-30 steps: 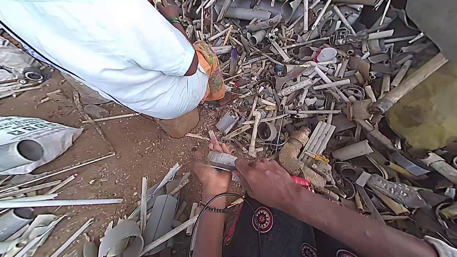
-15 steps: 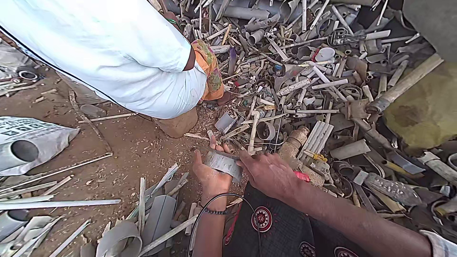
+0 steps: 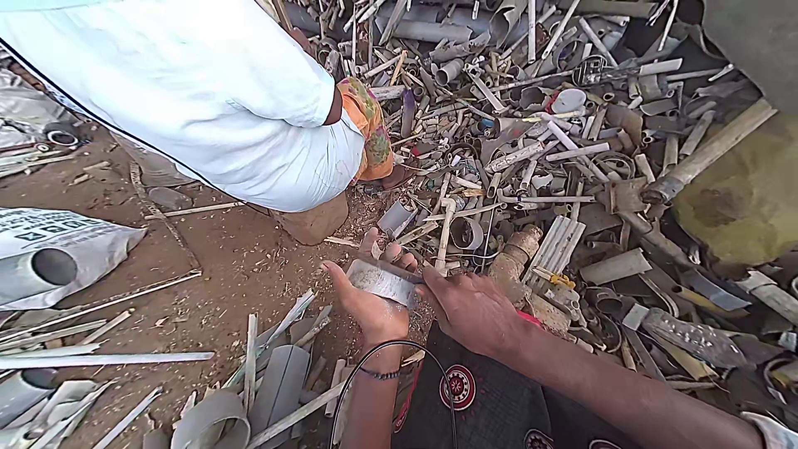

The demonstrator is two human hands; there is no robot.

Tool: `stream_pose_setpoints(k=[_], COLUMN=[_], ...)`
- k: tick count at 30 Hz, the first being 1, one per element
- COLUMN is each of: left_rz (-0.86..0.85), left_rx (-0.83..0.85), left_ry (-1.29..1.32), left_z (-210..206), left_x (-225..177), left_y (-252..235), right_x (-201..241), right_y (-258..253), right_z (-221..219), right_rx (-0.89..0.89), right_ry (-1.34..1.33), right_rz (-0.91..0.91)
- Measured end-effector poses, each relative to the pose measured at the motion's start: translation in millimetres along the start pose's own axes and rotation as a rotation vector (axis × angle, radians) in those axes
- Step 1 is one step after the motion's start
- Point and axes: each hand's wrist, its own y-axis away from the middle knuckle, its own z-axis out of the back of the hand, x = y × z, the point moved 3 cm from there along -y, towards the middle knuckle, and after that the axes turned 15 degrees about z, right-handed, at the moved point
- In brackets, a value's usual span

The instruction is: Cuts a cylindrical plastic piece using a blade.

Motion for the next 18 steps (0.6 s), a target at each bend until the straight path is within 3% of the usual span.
stream_pose_setpoints(k=[3, 7, 14, 16, 18], left_rz=[0.011, 0.056, 0.025, 0.035, -0.061], left_rx=[-0.011, -0.053, 0.055, 0.032, 0.019], left_ry=[0.063, 0.142, 0.273, 0.190, -0.099], left_z=[0.8, 3.7, 10.7, 3.4, 0.3], left_x=[1.5, 7.4, 6.6, 3.4, 2.4], left_y=[-1.0, -1.6, -5.1, -0.2, -2.5], right_x=[3.9, -8.5, 0.9, -6.1, -13.4], right_y=[1.0, -2.4, 1.9, 4.3, 6.6], right_z=[-9.8, -3.2, -2.6, -0.6, 2.8], right_rx=[-0.060, 0.033, 0.141, 0.055, -0.080], right_ry=[0.126, -0.007, -0.010, -0.055, -0.094], right_rz=[0.095, -0.024, 0.167, 0.181, 0.196])
